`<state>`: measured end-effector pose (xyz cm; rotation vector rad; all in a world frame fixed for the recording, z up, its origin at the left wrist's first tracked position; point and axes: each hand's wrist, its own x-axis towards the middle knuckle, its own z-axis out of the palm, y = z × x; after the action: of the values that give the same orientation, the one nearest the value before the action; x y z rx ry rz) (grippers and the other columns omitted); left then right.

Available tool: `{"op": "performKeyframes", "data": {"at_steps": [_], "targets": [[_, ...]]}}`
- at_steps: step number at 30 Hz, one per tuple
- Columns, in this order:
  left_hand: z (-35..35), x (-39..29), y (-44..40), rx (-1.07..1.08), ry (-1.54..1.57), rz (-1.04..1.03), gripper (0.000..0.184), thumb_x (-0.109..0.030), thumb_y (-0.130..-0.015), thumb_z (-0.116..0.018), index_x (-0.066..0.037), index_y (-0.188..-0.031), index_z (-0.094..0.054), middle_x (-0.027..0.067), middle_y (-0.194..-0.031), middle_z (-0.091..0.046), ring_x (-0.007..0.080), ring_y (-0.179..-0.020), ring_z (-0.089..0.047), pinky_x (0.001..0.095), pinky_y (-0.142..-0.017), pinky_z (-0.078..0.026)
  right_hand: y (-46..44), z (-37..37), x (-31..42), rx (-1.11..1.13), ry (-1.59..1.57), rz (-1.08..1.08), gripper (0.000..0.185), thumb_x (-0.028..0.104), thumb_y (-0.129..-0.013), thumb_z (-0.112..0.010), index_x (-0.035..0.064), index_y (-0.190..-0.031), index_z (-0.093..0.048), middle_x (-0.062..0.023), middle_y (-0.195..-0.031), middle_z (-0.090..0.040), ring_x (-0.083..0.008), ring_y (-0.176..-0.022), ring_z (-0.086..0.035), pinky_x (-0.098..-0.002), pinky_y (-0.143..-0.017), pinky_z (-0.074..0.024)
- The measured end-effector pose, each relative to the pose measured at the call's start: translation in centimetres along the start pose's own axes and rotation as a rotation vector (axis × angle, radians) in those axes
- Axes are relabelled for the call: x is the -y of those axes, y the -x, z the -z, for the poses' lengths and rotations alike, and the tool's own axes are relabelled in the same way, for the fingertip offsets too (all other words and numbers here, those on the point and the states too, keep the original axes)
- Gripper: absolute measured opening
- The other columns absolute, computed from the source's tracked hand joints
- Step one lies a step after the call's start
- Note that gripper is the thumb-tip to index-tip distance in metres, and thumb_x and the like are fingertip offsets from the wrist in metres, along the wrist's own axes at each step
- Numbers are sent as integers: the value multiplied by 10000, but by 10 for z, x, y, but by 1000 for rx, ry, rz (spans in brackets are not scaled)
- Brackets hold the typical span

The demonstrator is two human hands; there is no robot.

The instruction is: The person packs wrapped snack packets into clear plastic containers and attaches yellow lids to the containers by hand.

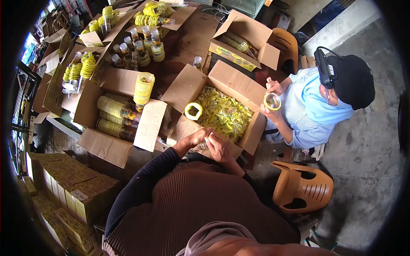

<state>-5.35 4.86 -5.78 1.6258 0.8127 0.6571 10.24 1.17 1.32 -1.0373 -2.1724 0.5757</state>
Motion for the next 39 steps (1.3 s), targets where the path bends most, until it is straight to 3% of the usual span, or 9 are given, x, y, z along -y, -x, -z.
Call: {"op": "performKeyframes", "data": {"at_steps": [12,14,16,18,23,26,28,31,39], "targets": [[12,9,10,39,199,-234,372,-333,-960,-397,-14,-1083,-541,97,-994,-589,211,-951,-545,337,-844,-435,-16,-3,3,-57,137,165,138,87,-784,-667,33,-815,-543,-98,-825,-551,-282,-756,-577,-393,-660,-481],[4,-17,13,-326,704,165,470,-408,-986,-395,-17,-1222,-507,74,-1119,-584,200,-1014,-535,344,-894,-425,-24,3,4,-91,69,83,121,95,-822,-652,28,-805,-553,-99,-808,-569,-314,-739,-562,-402,-651,-463],[29,-38,10,-13,937,331,559,-480,-978,-436,-32,-1312,-445,62,-1204,-548,171,-1081,-521,327,-968,-392,-30,14,3,-105,81,51,141,117,-805,-694,39,-805,-576,-84,-814,-590,-308,-747,-560,-393,-655,-460],[32,-28,8,106,699,-22,577,-431,-945,-545,-47,-1350,-398,49,-1224,-531,176,-1087,-522,324,-969,-402,-33,23,-4,-170,37,37,145,104,-783,-719,39,-802,-591,-86,-824,-599,-301,-769,-565,-385,-674,-461],[40,-61,9,2,685,-40,792,-53,-677,-819,-53,-1360,-419,36,-1157,-561,159,-1114,-520,327,-983,-411,-31,47,-11,-149,-194,-17,115,67,-775,-727,29,-777,-618,-84,-839,-613,-266,-790,-585,-364,-715,-459],[36,-55,6,-98,312,-111,807,-28,-657,-822,-47,-1356,-419,38,-1167,-546,156,-1118,-518,330,-987,-433,-18,59,-24,-208,-265,-170,96,39,-819,-693,22,-885,-626,-97,-892,-615,-247,-826,-597,-334,-750,-477],[27,-67,5,-134,658,-147,809,-18,-617,-848,-20,-1321,-448,54,-1259,-492,162,-1151,-504,333,-1013,-428,-11,74,-34,-205,-227,-203,117,5,-856,-632,16,-972,-621,-114,-939,-635,-240,-863,-615,-336,-763,-490],[25,-72,2,-296,-28,-161,784,-117,-606,-886,-23,-1264,-472,89,-1165,-593,179,-1088,-564,336,-934,-472,11,83,-59,-210,-240,-314,206,-80,-854,-522,-2,-1025,-605,-129,-965,-672,-215,-828,-659,-299,-735,-513],[13,-39,7,-323,-202,-240,871,-136,-606,-889,-11,-1287,-362,181,-1079,-596,338,-950,-618,392,-826,-503,108,109,-97,-307,49,-592,281,-38,-787,-635,21,-1057,-586,-119,-963,-532,-220,-839,-591,-310,-707,-505]]}}
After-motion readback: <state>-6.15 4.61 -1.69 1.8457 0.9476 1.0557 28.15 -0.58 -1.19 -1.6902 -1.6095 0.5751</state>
